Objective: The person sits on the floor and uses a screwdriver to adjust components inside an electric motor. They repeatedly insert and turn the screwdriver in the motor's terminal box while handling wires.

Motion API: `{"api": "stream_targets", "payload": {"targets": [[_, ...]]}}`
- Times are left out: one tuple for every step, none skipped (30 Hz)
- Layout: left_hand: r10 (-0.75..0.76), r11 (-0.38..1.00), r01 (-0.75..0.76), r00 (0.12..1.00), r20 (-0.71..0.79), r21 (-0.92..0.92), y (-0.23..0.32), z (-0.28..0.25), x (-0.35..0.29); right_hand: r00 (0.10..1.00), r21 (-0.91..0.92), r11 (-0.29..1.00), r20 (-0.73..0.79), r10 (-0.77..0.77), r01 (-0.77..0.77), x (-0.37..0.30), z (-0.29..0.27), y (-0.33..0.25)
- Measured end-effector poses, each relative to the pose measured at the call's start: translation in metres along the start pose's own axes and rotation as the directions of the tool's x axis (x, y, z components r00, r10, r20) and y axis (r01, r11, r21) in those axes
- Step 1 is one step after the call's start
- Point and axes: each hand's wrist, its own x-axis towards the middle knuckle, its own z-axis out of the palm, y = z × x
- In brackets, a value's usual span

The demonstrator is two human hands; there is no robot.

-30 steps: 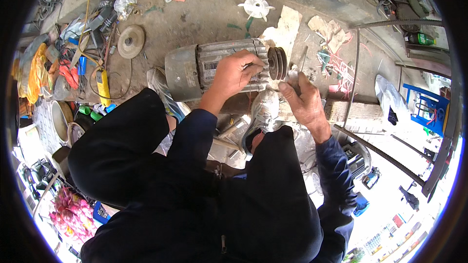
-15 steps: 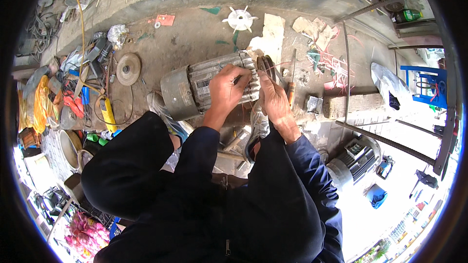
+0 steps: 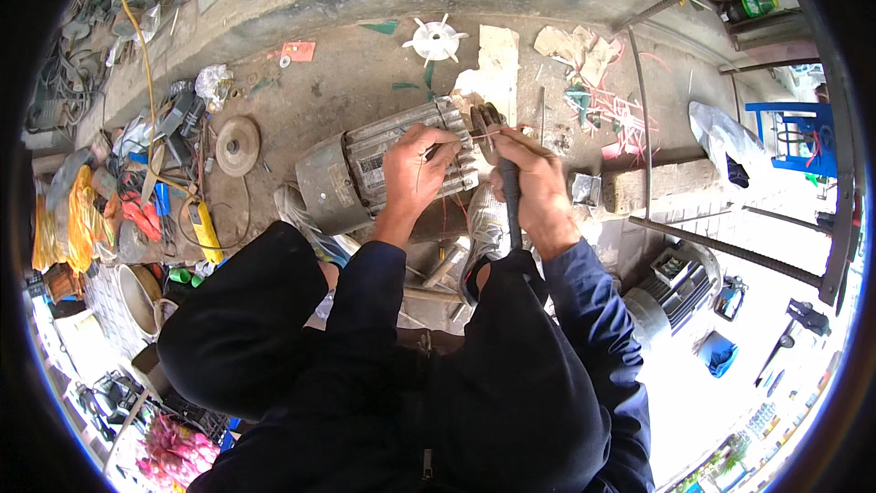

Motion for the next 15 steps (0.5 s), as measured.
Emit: {"api": "stream_targets", "payload": {"targets": [[-0.003, 1.0, 0.003, 1.0, -0.005, -0.008, 0.0, -0.001, -0.001, 0.998, -0.004, 1.0, -0.063, -0.026, 0.026, -0.002, 0.0, -0.001], [-0.019, 1.0, 0.019, 1.0, -0.002, -0.008, 0.0, -0.001, -0.002, 0.998, -0.026, 1.0, -0.07, 0.001, -0.003, -0.003, 0.001, -0.002], [-0.03, 0.999, 0.03, 1.0, 0.003, -0.01, 0.0, -0.001, 0.0, 1.0, -0.053, 0.999, 0.008, -0.001, 0.002, -0.003, 0.004, -0.001], [-0.038, 0.999, 0.038, 0.999, 0.004, -0.011, 0.001, -0.001, 0.001, 0.999, -0.085, 0.996, 0.044, -0.001, 0.005, -0.003, 0.009, 0.001], [-0.037, 0.999, 0.038, 0.999, 0.008, -0.03, 0.001, -0.001, 0.002, 1.0, -0.137, 0.99, 0.0, 0.017, -0.017, 0.0, 0.016, 0.004], [-0.04, 0.998, 0.041, 0.999, 0.013, -0.046, 0.001, -0.002, 0.003, 0.997, -0.199, 0.979, 0.06, 0.047, -0.034, 0.001, 0.02, 0.006], [-0.062, 0.996, 0.064, 0.998, 0.034, -0.066, 0.002, -0.003, 0.003, 0.991, -0.167, 0.985, 0.123, 0.059, -0.038, 0.002, 0.022, 0.006], [-0.025, 0.998, 0.027, 0.999, 0.036, -0.051, 0.002, -0.005, 0.004, 0.997, -0.187, 0.982, 0.082, 0.0, 0.015, 0.003, 0.021, 0.006], [-0.011, 0.999, 0.013, 0.999, 0.052, -0.042, 0.001, -0.006, 0.004, 0.997, -0.194, 0.981, 0.083, 0.007, 0.01, 0.004, 0.018, 0.006], [0.003, 0.999, 0.0, 0.998, 0.067, -0.036, 0.001, -0.007, 0.005, 0.993, -0.306, 0.946, 0.083, -0.088, 0.109, 0.004, 0.011, 0.005], [0.015, 0.999, -0.013, 0.997, 0.07, -0.037, 0.0, -0.008, 0.006, 0.99, -0.312, 0.941, 0.095, -0.108, 0.133, 0.0, -0.001, 0.001], [0.026, 0.999, -0.024, 0.997, 0.068, -0.041, 0.0, -0.008, 0.007, 0.988, -0.29, 0.948, 0.118, -0.099, 0.129, 0.001, -0.008, 0.002], [0.029, 0.999, -0.026, 0.997, 0.068, -0.045, 0.0, -0.008, 0.006, 0.983, -0.261, 0.953, 0.135, -0.124, 0.156, 0.002, -0.016, 0.004], [-0.008, 0.998, 0.013, 0.997, 0.076, -0.063, 0.0, -0.008, 0.005, 0.951, -0.342, 0.891, 0.186, -0.247, 0.299, 0.006, -0.017, 0.011], [-0.004, 0.997, 0.011, 0.996, 0.087, -0.074, -0.001, -0.009, 0.005, 0.921, -0.446, 0.806, 0.207, -0.33, 0.39, 0.012, -0.015, 0.018]]}}
